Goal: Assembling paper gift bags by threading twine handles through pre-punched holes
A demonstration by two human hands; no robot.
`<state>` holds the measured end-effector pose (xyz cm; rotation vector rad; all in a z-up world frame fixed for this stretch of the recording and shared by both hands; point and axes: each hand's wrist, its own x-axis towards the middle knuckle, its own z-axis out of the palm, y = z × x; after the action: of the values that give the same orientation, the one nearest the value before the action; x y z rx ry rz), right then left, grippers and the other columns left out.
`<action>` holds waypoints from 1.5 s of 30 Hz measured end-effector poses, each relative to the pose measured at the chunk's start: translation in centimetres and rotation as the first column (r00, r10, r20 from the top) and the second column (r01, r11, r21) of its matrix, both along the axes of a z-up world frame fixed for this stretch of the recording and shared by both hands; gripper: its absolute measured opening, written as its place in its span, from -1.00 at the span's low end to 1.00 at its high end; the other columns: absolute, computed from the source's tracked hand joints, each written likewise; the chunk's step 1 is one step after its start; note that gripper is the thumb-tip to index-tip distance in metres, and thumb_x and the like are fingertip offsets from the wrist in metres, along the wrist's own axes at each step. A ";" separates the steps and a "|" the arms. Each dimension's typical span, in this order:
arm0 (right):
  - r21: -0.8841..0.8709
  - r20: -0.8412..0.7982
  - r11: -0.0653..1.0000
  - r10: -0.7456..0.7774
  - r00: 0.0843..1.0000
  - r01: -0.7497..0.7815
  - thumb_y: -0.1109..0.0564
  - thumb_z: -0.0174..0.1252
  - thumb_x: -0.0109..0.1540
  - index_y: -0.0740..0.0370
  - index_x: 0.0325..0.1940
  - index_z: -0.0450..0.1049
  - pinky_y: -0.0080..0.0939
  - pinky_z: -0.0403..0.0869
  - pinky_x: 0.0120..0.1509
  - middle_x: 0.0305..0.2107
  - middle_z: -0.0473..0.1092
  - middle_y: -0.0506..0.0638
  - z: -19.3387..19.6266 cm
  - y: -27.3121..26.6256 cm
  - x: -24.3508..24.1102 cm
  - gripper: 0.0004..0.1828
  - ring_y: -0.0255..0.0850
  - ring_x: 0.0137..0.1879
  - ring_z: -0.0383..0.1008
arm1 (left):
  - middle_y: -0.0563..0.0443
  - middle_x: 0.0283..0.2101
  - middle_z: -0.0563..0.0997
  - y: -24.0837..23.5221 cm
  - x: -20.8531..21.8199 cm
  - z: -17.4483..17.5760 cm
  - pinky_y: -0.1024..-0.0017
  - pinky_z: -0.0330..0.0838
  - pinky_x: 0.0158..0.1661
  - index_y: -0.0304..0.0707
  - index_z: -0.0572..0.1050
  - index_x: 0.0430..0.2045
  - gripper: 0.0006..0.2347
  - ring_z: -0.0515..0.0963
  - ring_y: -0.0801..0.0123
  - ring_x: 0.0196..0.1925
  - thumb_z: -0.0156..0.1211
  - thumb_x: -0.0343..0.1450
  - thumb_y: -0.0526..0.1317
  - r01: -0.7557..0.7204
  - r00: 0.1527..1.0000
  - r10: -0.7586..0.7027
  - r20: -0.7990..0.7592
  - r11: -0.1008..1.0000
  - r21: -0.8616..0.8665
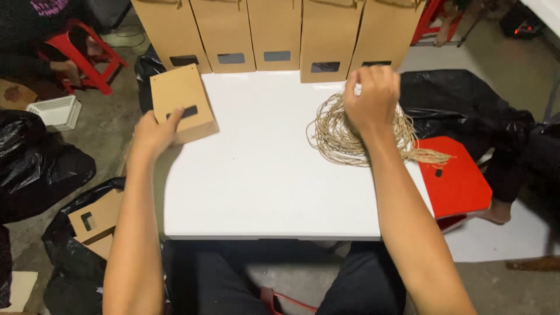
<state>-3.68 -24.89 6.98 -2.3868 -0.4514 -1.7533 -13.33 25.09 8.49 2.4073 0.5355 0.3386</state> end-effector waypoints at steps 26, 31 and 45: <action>0.360 -0.028 0.568 0.800 0.600 -0.740 0.06 0.30 0.47 0.27 0.21 0.40 -0.17 0.58 -0.19 -0.34 0.51 -0.06 -0.1 11.1 -6.4 -0.66 -0.12 -0.33 0.60 | -0.10 0.41 0.55 -14.7 0.4 6.9 0.17 0.44 0.48 -0.27 0.35 0.53 -0.45 0.53 0.19 0.51 0.45 0.64 -0.13 0.807 0.454 -0.480 0.750 0.578 -0.119; 0.413 -0.059 0.570 0.795 0.604 -0.710 -0.03 0.20 0.53 0.34 0.11 0.31 -0.19 0.37 -0.30 -0.30 0.38 0.04 -1.0 10.8 -6.0 -0.63 -0.13 -0.31 0.41 | -0.02 0.02 0.69 -15.7 1.7 6.7 0.50 0.56 0.21 -0.25 0.31 0.57 -0.42 0.65 0.43 0.07 0.42 0.62 -0.19 0.842 0.513 -0.434 0.740 0.422 -0.336; 0.471 0.167 0.417 0.823 0.543 -0.777 0.11 0.26 0.57 0.25 0.14 0.25 -0.26 0.58 0.09 0.20 0.39 0.24 4.3 11.8 -8.9 -0.70 -0.13 0.04 0.59 | 0.05 -0.16 0.69 -17.1 2.6 3.7 0.53 0.52 -0.09 -0.22 0.73 -0.15 -0.85 0.57 0.59 -0.21 0.62 0.53 -0.22 0.818 0.439 -0.317 0.841 0.528 -0.228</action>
<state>-12.57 -13.12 11.31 -1.4307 -0.8349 -1.0858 -10.76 8.01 12.23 1.4366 -0.5712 0.6153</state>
